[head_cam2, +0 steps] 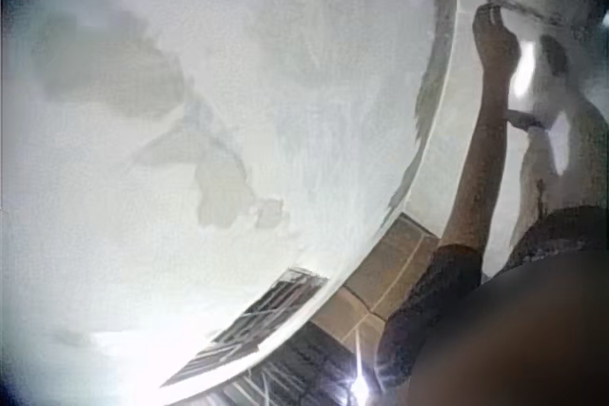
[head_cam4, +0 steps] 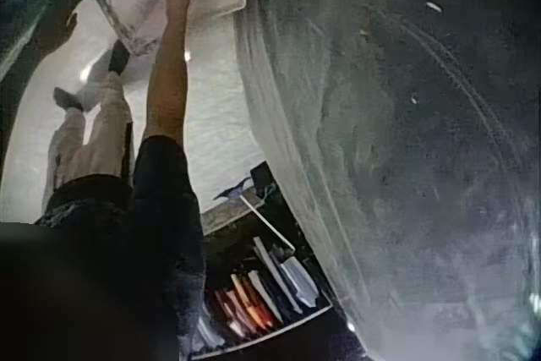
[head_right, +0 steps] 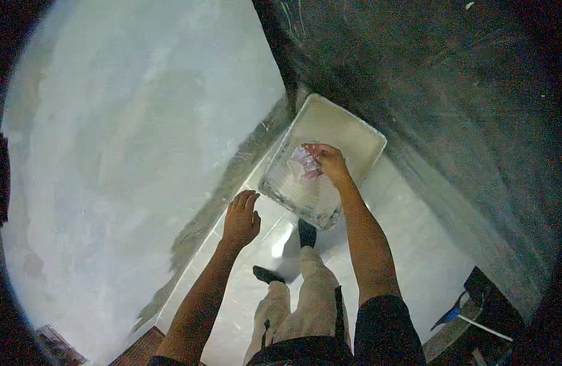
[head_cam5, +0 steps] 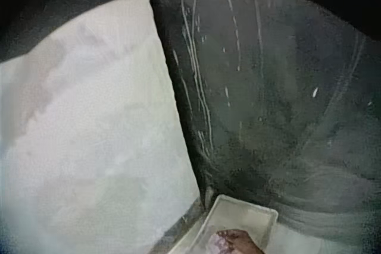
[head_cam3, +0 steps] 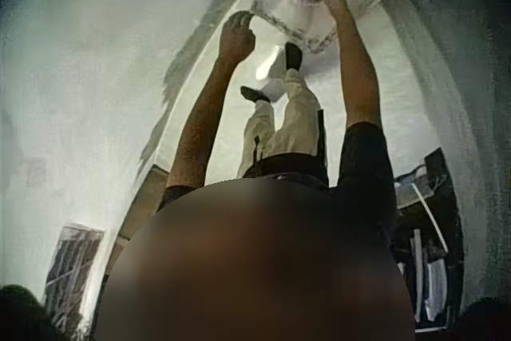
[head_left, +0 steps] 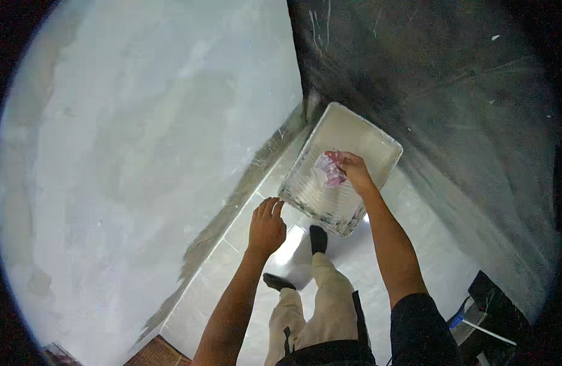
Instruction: The person applies and smooths plaster onto a wall using a putty knife.
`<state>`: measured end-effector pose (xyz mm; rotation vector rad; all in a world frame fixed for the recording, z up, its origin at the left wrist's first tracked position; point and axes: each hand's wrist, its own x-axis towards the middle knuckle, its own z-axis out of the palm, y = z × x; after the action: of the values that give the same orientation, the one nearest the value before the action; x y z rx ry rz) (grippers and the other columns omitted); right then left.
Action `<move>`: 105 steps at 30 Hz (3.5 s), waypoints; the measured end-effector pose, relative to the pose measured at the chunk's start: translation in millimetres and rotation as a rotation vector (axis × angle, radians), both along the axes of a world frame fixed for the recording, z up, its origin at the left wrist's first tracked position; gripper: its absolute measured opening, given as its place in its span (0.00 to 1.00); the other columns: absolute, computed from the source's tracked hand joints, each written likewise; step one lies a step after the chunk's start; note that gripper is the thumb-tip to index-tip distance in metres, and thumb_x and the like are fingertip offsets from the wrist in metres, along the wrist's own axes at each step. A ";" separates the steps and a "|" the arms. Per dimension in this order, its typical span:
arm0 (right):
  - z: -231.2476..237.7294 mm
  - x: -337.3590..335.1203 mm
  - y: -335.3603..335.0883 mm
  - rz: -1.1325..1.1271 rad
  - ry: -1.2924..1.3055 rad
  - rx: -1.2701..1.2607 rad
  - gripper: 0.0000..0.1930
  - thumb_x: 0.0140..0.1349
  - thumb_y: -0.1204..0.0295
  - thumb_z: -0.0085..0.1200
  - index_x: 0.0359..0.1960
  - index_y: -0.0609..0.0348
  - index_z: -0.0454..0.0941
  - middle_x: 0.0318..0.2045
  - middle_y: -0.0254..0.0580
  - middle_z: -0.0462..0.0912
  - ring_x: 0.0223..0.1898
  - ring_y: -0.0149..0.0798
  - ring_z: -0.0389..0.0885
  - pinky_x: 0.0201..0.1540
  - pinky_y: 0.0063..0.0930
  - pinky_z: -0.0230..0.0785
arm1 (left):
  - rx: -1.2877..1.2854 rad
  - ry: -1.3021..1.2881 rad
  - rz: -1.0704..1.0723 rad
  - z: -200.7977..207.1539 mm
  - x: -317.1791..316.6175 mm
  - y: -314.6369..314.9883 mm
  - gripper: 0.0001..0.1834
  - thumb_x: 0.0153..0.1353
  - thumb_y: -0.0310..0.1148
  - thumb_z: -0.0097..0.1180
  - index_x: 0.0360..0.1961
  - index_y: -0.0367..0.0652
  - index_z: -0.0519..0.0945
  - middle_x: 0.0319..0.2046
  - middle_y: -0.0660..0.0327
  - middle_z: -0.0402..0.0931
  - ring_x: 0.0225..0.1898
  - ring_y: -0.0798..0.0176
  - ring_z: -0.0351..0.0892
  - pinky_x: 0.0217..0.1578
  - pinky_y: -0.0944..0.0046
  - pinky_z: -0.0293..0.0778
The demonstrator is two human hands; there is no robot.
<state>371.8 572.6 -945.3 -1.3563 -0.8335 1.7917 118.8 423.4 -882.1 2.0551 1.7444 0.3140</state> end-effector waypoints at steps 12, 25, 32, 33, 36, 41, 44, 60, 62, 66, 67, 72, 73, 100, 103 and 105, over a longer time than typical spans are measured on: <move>173.1 -84.5 13.0 -0.179 0.610 0.210 0.13 0.63 0.83 0.49 0.50 0.63 0.75 0.44 0.40 0.80 0.47 0.37 0.79 0.53 0.30 0.71 | 0.523 0.266 0.025 191.0 -67.8 34.3 0.31 0.49 0.24 0.54 0.59 0.38 0.69 0.62 0.49 0.63 0.69 0.45 0.55 0.66 0.44 0.55; 282.1 -51.7 -49.2 0.005 1.109 0.575 0.24 0.59 0.88 0.43 0.59 0.64 0.65 0.55 0.45 0.75 0.57 0.41 0.75 0.64 0.37 0.63 | 1.140 0.641 -0.026 301.9 8.8 -25.7 0.32 0.46 0.25 0.55 0.58 0.40 0.71 0.63 0.52 0.65 0.69 0.47 0.57 0.65 0.46 0.57; 262.1 -55.4 -41.3 0.115 1.206 0.701 0.26 0.60 0.87 0.43 0.62 0.64 0.63 0.58 0.47 0.73 0.60 0.43 0.72 0.66 0.39 0.62 | 1.271 0.819 0.041 278.6 21.5 -33.3 0.32 0.46 0.26 0.55 0.58 0.42 0.71 0.63 0.55 0.65 0.69 0.49 0.58 0.65 0.46 0.57; 255.1 -54.3 -34.7 0.161 1.234 0.715 0.26 0.60 0.86 0.43 0.62 0.64 0.63 0.58 0.47 0.73 0.61 0.43 0.72 0.66 0.40 0.62 | 1.283 0.843 0.059 272.2 25.3 -32.1 0.32 0.46 0.26 0.55 0.58 0.42 0.71 0.63 0.55 0.65 0.69 0.49 0.58 0.65 0.46 0.57; 228.5 -56.8 -16.8 0.207 1.256 0.711 0.24 0.61 0.86 0.42 0.61 0.65 0.65 0.58 0.48 0.73 0.61 0.44 0.72 0.66 0.41 0.62 | 1.293 0.867 0.076 249.5 30.5 -27.7 0.31 0.48 0.24 0.53 0.58 0.41 0.71 0.65 0.53 0.63 0.70 0.46 0.56 0.66 0.43 0.54; 202.0 -66.1 5.1 0.310 1.327 0.740 0.23 0.62 0.86 0.41 0.60 0.66 0.65 0.58 0.48 0.74 0.60 0.42 0.73 0.66 0.39 0.63 | 1.298 1.033 0.176 218.5 34.5 -25.8 0.32 0.50 0.28 0.53 0.62 0.42 0.68 0.68 0.54 0.60 0.72 0.47 0.52 0.68 0.44 0.49; 193.6 -67.3 10.3 0.341 1.347 0.745 0.21 0.63 0.85 0.41 0.59 0.67 0.66 0.58 0.48 0.74 0.59 0.43 0.73 0.65 0.39 0.63 | 1.303 1.091 0.244 209.3 39.7 -24.4 0.34 0.51 0.29 0.53 0.63 0.43 0.67 0.69 0.54 0.58 0.72 0.46 0.50 0.69 0.44 0.47; 194.6 -40.7 -1.0 0.138 0.870 1.459 0.16 0.66 0.83 0.42 0.55 0.66 0.70 0.43 0.48 0.81 0.45 0.40 0.80 0.52 0.29 0.68 | 1.494 1.249 0.635 213.0 85.7 -57.2 0.40 0.59 0.45 0.46 0.71 0.41 0.55 0.72 0.53 0.51 0.75 0.49 0.44 0.71 0.45 0.38; 203.1 -25.4 -13.5 0.127 0.692 1.559 0.17 0.63 0.82 0.44 0.54 0.64 0.73 0.42 0.59 0.82 0.45 0.52 0.83 0.49 0.36 0.72 | 1.489 1.264 0.692 214.0 93.9 -65.8 0.40 0.59 0.45 0.46 0.71 0.41 0.55 0.73 0.53 0.51 0.75 0.49 0.44 0.71 0.45 0.38; 223.4 -31.0 -43.6 0.155 0.695 1.714 0.17 0.63 0.85 0.43 0.53 0.67 0.74 0.46 0.61 0.81 0.51 0.56 0.81 0.53 0.39 0.73 | 1.460 1.286 0.769 219.8 88.4 -85.3 0.42 0.58 0.45 0.48 0.72 0.40 0.54 0.73 0.53 0.49 0.75 0.49 0.43 0.72 0.46 0.38; 229.1 -40.4 -49.2 0.157 0.700 1.720 0.17 0.63 0.85 0.43 0.53 0.67 0.74 0.46 0.61 0.81 0.51 0.56 0.81 0.53 0.39 0.73 | 1.461 1.293 0.777 223.3 81.9 -89.9 0.42 0.58 0.45 0.49 0.72 0.40 0.53 0.73 0.53 0.48 0.75 0.50 0.43 0.72 0.46 0.38; 243.0 -94.8 -86.1 -0.058 0.765 2.037 0.20 0.59 0.89 0.43 0.53 0.69 0.75 0.50 0.61 0.80 0.54 0.57 0.78 0.59 0.45 0.70 | 1.453 1.324 0.800 234.0 49.1 -124.5 0.43 0.57 0.44 0.50 0.72 0.39 0.52 0.73 0.52 0.49 0.75 0.50 0.43 0.72 0.48 0.39; 244.1 -102.6 -93.6 -0.157 0.709 2.123 0.21 0.58 0.89 0.43 0.53 0.69 0.75 0.51 0.60 0.79 0.56 0.57 0.77 0.61 0.46 0.68 | 1.443 1.337 0.799 234.9 43.8 -132.4 0.43 0.58 0.44 0.50 0.72 0.39 0.52 0.73 0.52 0.49 0.75 0.50 0.43 0.72 0.48 0.39; 254.2 -213.8 -167.0 -0.539 0.211 2.254 0.26 0.54 0.86 0.48 0.58 0.68 0.73 0.56 0.59 0.76 0.61 0.57 0.73 0.64 0.50 0.64 | 1.526 1.260 0.615 276.6 -49.5 -176.9 0.39 0.51 0.21 0.47 0.69 0.37 0.58 0.70 0.49 0.56 0.72 0.49 0.52 0.71 0.47 0.45; 253.6 -219.9 -165.1 -0.498 0.219 2.267 0.26 0.54 0.84 0.50 0.58 0.68 0.73 0.56 0.59 0.76 0.61 0.58 0.73 0.64 0.50 0.65 | 1.532 1.278 0.639 278.4 -54.5 -170.9 0.39 0.51 0.23 0.48 0.69 0.37 0.59 0.70 0.51 0.57 0.72 0.51 0.52 0.70 0.48 0.46; 258.0 -227.2 -165.3 -0.511 0.217 2.273 0.25 0.54 0.84 0.51 0.57 0.68 0.74 0.56 0.60 0.76 0.60 0.58 0.73 0.63 0.50 0.66 | 1.525 1.282 0.639 286.4 -57.3 -171.1 0.38 0.51 0.23 0.48 0.68 0.37 0.60 0.70 0.51 0.57 0.72 0.51 0.53 0.71 0.48 0.46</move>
<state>144.6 407.3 -687.2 0.2461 -1.3226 -0.0996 61.5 252.4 -595.7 2.7472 3.8030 0.8034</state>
